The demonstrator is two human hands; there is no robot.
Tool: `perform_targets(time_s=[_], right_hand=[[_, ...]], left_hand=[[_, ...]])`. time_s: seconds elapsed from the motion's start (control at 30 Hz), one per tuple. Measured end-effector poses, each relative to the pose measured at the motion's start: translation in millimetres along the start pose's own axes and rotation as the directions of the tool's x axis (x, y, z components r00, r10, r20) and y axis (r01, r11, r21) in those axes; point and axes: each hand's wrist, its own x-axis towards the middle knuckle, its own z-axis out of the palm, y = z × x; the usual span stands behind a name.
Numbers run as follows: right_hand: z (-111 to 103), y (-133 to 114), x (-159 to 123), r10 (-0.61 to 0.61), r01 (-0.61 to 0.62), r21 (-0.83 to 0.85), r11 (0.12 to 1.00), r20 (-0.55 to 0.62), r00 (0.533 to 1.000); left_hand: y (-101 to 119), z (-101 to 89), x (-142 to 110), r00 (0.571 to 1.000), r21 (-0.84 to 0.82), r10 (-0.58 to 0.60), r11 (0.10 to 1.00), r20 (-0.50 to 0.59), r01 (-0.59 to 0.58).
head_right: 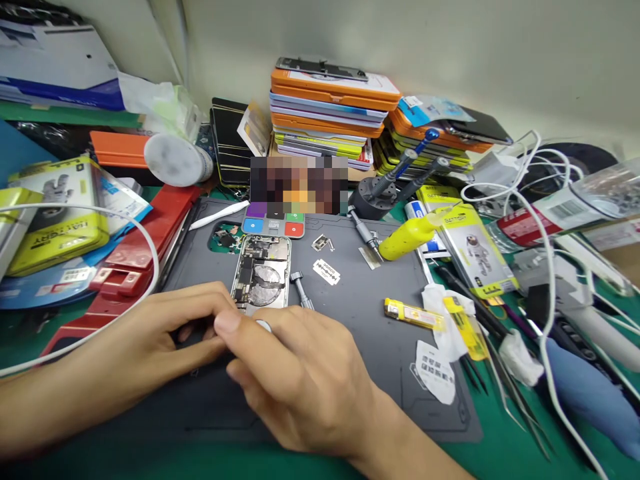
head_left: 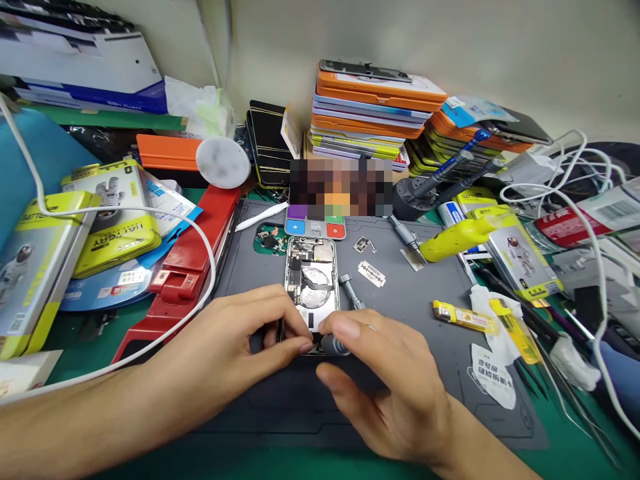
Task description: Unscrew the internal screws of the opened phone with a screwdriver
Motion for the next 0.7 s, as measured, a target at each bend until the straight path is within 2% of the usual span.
perform_targets(time_s=[0.13, 0.23, 0.5, 0.7], right_hand=[[2.0, -3.3, -3.9, 0.09, -0.082, 0.09, 0.993, -0.091, 0.992], [-0.2, -6.9, -3.7, 0.113, -0.09, 0.158, 0.983, -0.143, 0.983], [-0.5, -5.5, -4.2, 0.131, -0.098, 0.254, 0.962, -0.116, 0.985], [-0.1, -9.2, -3.8, 0.186, -0.156, 0.287, 0.945, -0.081, 0.979]], left_hand=[[-4.4, -0.7, 0.4, 0.999, -0.005, 0.034, 0.999, 0.035, -0.034], [-4.4, -1.4, 1.8, 0.996, -0.012, 0.064, 0.998, 0.055, -0.064], [-3.5, -2.1, 1.4, 0.999, 0.043, 0.036, 0.998, 0.014, -0.037], [2.1, -1.7, 0.8, 0.995, 0.023, 0.071, 0.997, 0.068, -0.073]])
